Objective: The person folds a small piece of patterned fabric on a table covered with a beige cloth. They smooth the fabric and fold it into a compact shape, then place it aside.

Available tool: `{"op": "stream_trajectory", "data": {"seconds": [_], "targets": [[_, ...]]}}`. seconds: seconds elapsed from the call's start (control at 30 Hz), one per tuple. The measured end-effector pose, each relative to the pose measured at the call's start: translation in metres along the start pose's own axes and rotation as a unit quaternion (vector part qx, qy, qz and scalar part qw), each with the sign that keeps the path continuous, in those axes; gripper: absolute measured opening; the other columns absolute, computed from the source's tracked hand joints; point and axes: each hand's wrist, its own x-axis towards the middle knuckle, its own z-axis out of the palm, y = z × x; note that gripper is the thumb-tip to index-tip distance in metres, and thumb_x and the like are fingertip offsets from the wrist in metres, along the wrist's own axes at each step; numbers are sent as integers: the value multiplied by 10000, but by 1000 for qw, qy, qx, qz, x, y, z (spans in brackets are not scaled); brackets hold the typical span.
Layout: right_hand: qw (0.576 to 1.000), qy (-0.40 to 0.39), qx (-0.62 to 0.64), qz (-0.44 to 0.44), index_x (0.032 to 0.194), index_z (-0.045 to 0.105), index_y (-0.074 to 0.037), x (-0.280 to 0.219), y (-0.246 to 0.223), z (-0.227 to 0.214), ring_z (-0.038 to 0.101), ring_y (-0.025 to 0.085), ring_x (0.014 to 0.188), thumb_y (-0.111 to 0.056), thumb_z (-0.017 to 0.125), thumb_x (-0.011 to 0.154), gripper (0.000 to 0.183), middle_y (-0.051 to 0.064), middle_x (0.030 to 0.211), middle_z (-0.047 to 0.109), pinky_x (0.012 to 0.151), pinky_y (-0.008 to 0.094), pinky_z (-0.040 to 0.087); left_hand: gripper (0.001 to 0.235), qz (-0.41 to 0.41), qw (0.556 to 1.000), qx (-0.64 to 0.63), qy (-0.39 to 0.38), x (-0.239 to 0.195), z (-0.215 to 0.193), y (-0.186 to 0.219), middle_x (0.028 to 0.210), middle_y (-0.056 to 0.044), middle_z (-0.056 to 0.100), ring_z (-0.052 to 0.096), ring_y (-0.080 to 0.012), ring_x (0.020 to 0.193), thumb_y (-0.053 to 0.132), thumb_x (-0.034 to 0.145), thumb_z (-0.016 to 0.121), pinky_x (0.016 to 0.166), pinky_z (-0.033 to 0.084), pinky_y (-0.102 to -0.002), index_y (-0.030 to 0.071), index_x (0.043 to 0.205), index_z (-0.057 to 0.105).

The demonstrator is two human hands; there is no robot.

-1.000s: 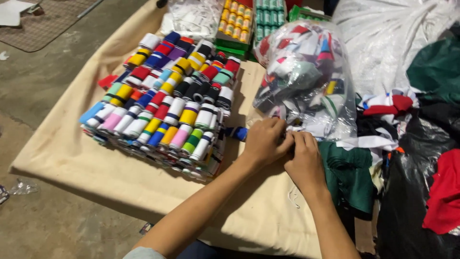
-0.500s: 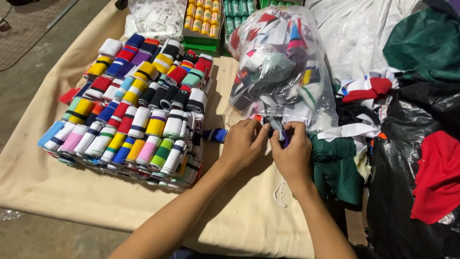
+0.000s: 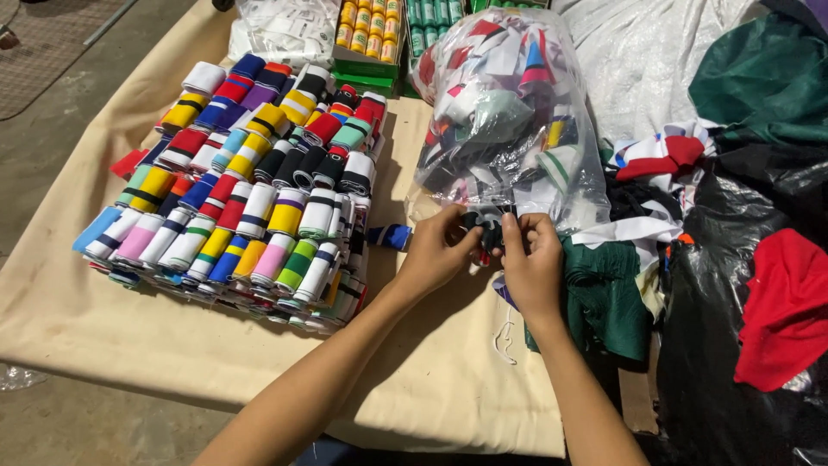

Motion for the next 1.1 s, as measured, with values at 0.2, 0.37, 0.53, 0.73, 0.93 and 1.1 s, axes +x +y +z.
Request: {"op": "stream_trajectory", "data": {"seconds": [0.2,0.37,0.53,0.73,0.93,1.1], "targets": [[1000,1,-13,-5,1007,540,-68,8,20,-3,669,136,702,-252,671,1024,227,85,797,636,601,269,557,161,-77,991,-83,64,2,2,-6,780,-185,712,701,-275,796,131,856,662,729,572,-397,26,978,679],[999,-24,-8,-23,1134,538,-65,2,3,-4,669,138,816,-212,683,1007,242,93,915,659,731,312,549,166,-131,969,-182,101,3,-5,-7,814,-92,666,613,-196,847,145,877,614,768,538,-354,42,968,706],[997,-48,-48,-37,1254,563,-70,-2,-9,-1,664,153,778,-194,656,1004,294,120,922,691,714,324,535,199,-156,959,-210,112,2,-12,12,820,-75,642,571,-176,843,206,907,622,767,516,-339,34,937,716],[996,-42,-68,-48,1201,656,-80,-2,-12,-1,657,124,684,-214,680,982,258,70,797,692,603,279,519,204,-91,964,-226,104,6,-12,3,724,-7,615,555,-97,755,270,913,734,690,478,-247,80,861,681],[969,1,-191,-154,1142,744,-65,-8,-19,-4,727,320,939,-212,758,928,260,143,1016,735,787,388,564,159,-41,950,-274,147,6,-13,-3,799,22,546,536,-98,816,245,1004,601,726,487,-265,107,931,631],[992,-23,-64,-107,1190,687,-6,-5,-17,-2,642,177,727,-153,508,1044,273,149,994,748,666,328,546,131,-36,928,-342,142,11,-15,-17,759,-5,554,535,-105,783,179,996,567,764,485,-276,92,903,599]]}}
